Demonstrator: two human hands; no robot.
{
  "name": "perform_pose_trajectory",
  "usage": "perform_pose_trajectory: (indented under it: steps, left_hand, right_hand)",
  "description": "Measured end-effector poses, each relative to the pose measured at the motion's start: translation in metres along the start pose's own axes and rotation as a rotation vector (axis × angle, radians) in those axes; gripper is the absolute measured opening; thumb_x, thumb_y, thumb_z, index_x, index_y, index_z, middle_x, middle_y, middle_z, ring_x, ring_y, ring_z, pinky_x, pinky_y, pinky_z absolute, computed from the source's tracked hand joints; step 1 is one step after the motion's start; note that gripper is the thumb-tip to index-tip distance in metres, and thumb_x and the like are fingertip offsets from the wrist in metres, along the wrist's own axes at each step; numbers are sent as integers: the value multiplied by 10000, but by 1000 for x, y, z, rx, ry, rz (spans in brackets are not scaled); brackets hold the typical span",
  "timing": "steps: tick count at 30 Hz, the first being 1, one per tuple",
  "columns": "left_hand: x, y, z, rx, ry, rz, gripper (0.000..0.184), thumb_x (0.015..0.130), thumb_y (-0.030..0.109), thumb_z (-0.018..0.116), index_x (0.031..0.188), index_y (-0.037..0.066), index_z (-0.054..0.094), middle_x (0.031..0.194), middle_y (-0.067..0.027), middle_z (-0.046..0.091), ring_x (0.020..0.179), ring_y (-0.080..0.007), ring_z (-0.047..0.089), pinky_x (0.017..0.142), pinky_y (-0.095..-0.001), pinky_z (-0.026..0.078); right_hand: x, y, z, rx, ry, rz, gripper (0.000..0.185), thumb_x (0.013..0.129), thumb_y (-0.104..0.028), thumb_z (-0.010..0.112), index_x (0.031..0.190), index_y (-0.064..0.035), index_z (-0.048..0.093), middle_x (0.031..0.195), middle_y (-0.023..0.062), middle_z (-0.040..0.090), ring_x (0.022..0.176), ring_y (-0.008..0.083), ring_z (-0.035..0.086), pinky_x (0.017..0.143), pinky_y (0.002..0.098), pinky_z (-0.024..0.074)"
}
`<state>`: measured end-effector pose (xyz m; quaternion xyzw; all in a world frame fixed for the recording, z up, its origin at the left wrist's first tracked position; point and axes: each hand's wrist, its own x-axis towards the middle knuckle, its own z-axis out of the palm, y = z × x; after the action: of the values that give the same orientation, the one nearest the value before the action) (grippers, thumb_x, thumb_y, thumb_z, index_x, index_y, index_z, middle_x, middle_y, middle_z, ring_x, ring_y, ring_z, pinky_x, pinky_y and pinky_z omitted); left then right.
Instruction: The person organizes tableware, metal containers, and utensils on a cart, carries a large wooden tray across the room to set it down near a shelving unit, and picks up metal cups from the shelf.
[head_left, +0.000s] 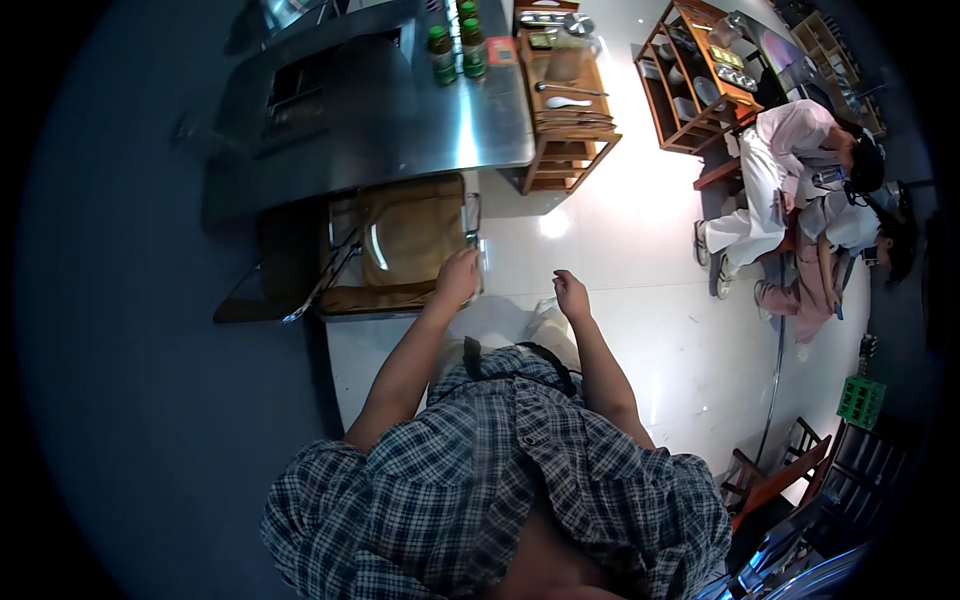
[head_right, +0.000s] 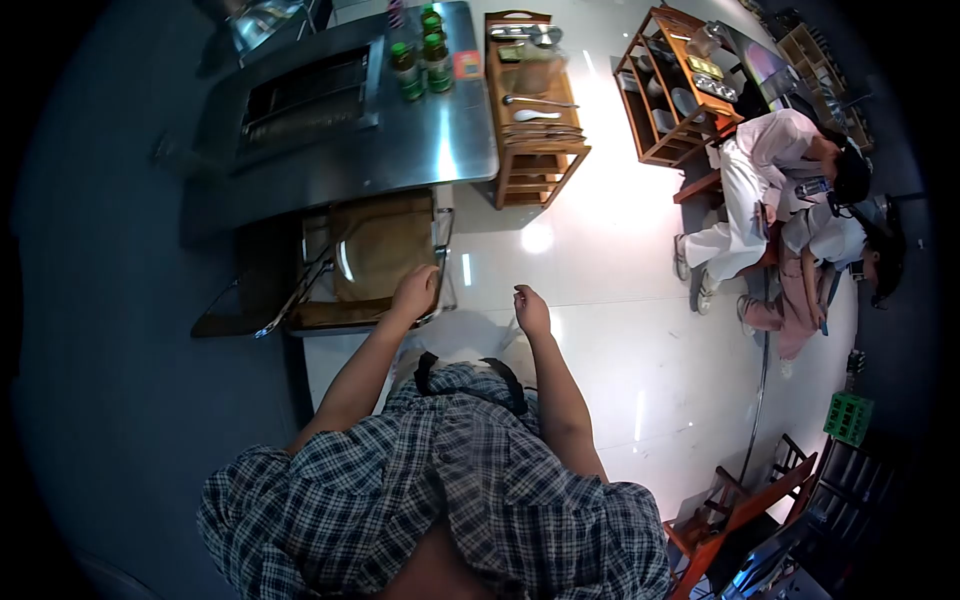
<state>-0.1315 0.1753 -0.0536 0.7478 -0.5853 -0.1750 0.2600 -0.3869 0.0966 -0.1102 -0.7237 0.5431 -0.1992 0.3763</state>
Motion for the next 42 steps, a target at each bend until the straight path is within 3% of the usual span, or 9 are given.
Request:
perform_pose_trajectory:
  steps: [6,16,19,21,22,26,35,37,42]
  left_hand:
    - [77,105,63,-246,153,-1,327,761,18,503,1085,22,547,1032,-169,579,939,-343,554,810,-390,452]
    - [242,193,107,-2,112,14,385,758,38,514,1142,55,529,1132,-140,539,1028,-337,516,881,-412,416]
    - [320,207,132,-21,210,9,359,763,39,507,1120,49,543,1104,-151,555,1014,-334,525,864,-406,428]
    - [375,208,157,-138,77,-81,325,775,42,499,1095,36,554,1073,-165,572,984,-330,543,830,-400,449]
    - [401,213,171,-197,206,58,264,793,42,480,1039,35,576,1001,-161,605,923,-323,573,779,-390,471]
    - [505,279,169,-286,69,-35,200,802,45,473,957,51,599,889,-122,644,835,-295,611,731,-360,485]
    - [689,282,193,-547,2,-220,159,857,146,502,957,85,609,814,-83,663,756,-215,636,682,-300,485]
    - [740,287,192,-543,-1,-262,156,886,76,471,964,16,593,791,-59,636,708,-123,589,626,-235,463]
    - [896,283,194,-439,243,-44,132,821,165,555,863,56,616,745,-106,644,698,-230,638,631,-315,492]
  right_hand:
    - [60,52,-127,46,-24,-43,195,859,-121,520,1019,-35,591,840,145,659,790,247,647,702,322,502]
    - [211,87,-198,229,-45,-96,244,797,-7,480,1015,-38,587,858,148,645,808,266,631,728,344,490]
    - [279,92,-228,116,-92,-205,273,807,34,467,1044,-47,575,863,136,642,763,225,639,698,317,502]
    - [326,97,-250,53,-78,-273,281,798,47,457,1033,-46,581,879,124,637,724,215,632,676,316,504]
    - [354,98,-262,51,-76,-271,281,798,47,457,1033,-46,581,879,124,637,724,215,632,676,316,504]
    - [455,100,-319,34,-125,-142,314,768,83,433,1009,-39,591,882,117,629,672,199,609,637,311,502]
    - [651,141,-398,204,22,-74,200,826,38,455,963,7,597,834,105,637,716,149,611,661,268,500]
    - [707,136,-422,216,-11,-24,162,857,-13,481,969,8,597,812,103,640,709,142,614,646,268,504]
    - [878,129,-473,219,-33,-19,150,877,-64,492,966,7,590,768,97,641,694,144,621,635,270,506]
